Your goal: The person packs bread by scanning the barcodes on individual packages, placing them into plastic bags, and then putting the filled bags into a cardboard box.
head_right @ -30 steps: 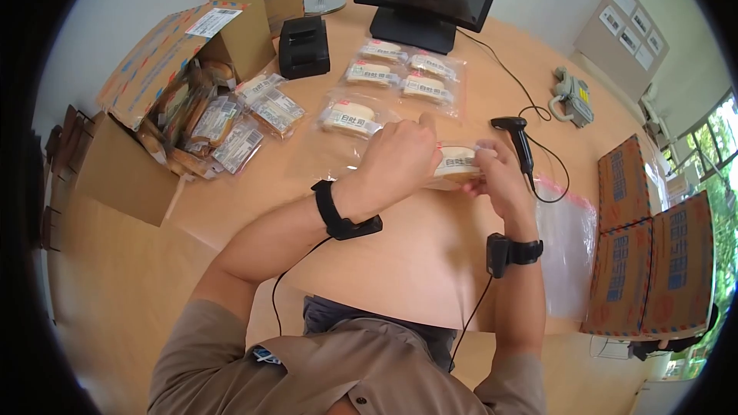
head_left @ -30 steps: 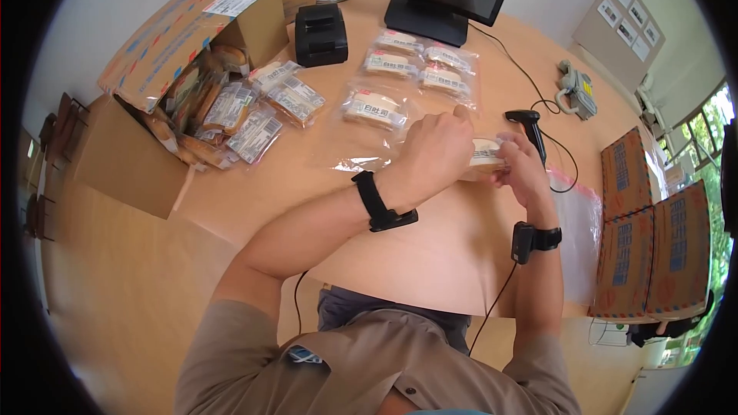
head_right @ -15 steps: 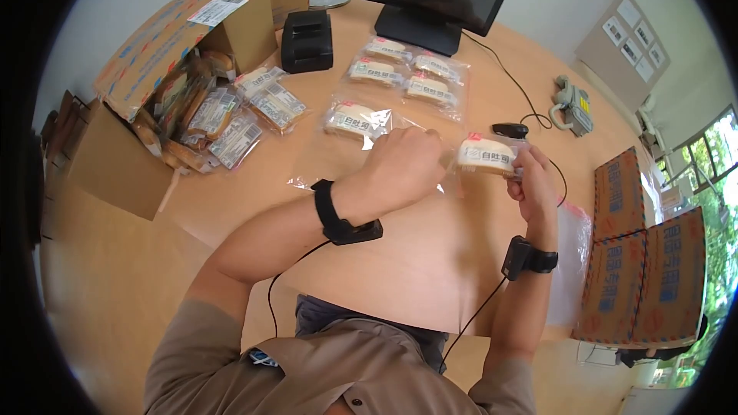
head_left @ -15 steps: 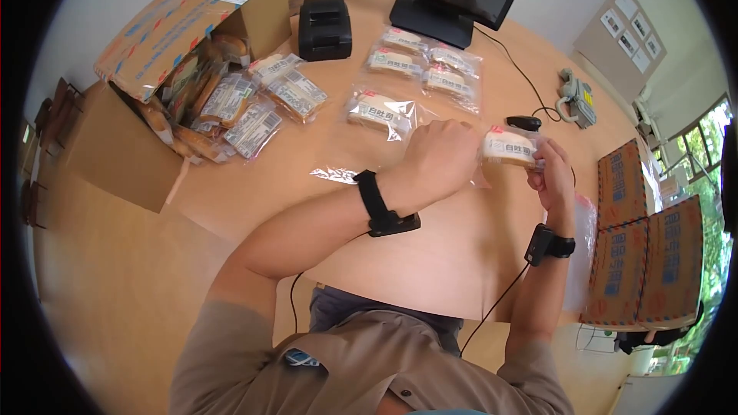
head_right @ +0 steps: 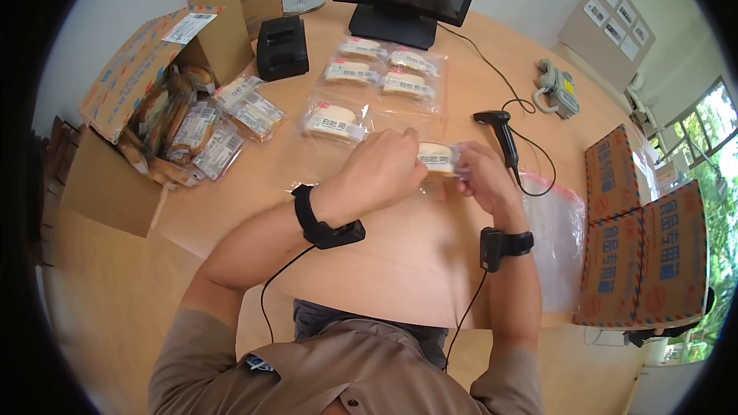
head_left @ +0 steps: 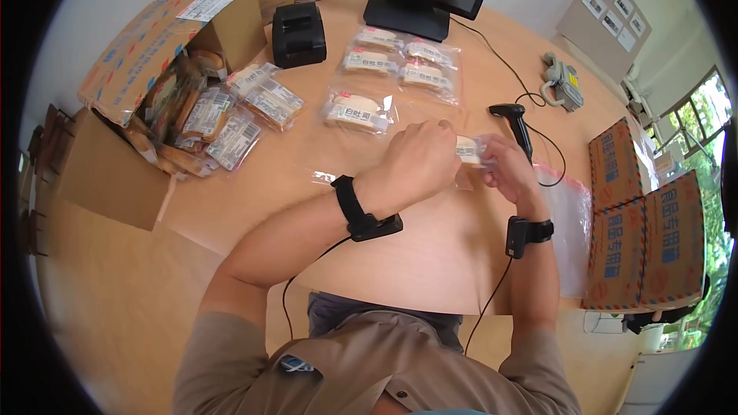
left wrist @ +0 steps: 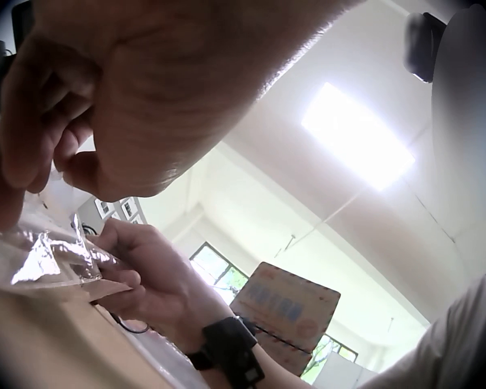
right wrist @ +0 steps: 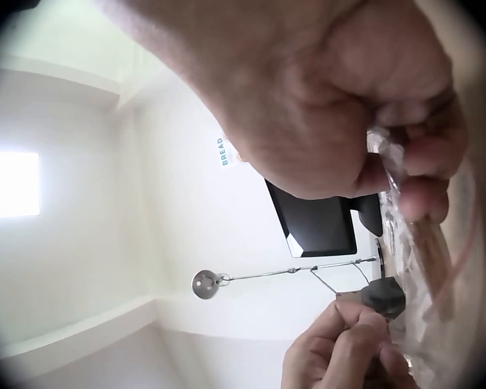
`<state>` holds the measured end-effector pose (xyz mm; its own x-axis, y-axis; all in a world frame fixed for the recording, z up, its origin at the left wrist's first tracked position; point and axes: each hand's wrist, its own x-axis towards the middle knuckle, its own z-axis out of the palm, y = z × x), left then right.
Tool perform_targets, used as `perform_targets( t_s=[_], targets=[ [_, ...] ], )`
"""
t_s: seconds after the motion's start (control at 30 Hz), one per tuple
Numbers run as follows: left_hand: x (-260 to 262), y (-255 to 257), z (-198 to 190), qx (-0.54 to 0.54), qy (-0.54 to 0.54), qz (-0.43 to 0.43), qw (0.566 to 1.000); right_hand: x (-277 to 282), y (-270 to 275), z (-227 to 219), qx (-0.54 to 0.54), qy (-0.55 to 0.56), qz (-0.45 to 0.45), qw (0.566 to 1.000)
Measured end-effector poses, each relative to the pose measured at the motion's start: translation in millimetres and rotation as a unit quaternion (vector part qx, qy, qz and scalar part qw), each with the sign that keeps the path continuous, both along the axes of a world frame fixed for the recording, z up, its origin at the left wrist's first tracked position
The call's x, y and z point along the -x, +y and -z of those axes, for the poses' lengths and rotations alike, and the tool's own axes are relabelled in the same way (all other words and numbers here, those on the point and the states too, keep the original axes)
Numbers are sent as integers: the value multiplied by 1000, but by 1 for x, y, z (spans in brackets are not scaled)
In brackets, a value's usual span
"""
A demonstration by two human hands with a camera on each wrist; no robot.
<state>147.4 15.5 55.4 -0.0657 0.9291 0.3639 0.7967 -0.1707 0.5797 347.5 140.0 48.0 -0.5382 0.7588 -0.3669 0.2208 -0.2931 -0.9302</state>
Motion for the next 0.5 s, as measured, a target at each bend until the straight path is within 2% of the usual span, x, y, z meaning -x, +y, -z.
perform_targets(
  t_s=[0.17,0.3,0.37,0.4,0.47,0.5],
  targets=[
    [-2,1,2,23,17,-8,1000,23,-10,18,83,48,-116,989],
    [-4,4,11,18,26,20,999,40,-14,19,116,68,-151,979],
    [-6,2,10,14,25,20,999,56,-31,5,109,16,-71,991],
    [-6,1,9,8,24,23,999,57,-26,4,108,17,-74,991],
    [-6,-1,7,9,25,22,999,57,-12,7,-21,-108,-223,969],
    [-6,-1,6,13,26,25,999,60,-12,11,-22,-108,-224,968]
  ],
)
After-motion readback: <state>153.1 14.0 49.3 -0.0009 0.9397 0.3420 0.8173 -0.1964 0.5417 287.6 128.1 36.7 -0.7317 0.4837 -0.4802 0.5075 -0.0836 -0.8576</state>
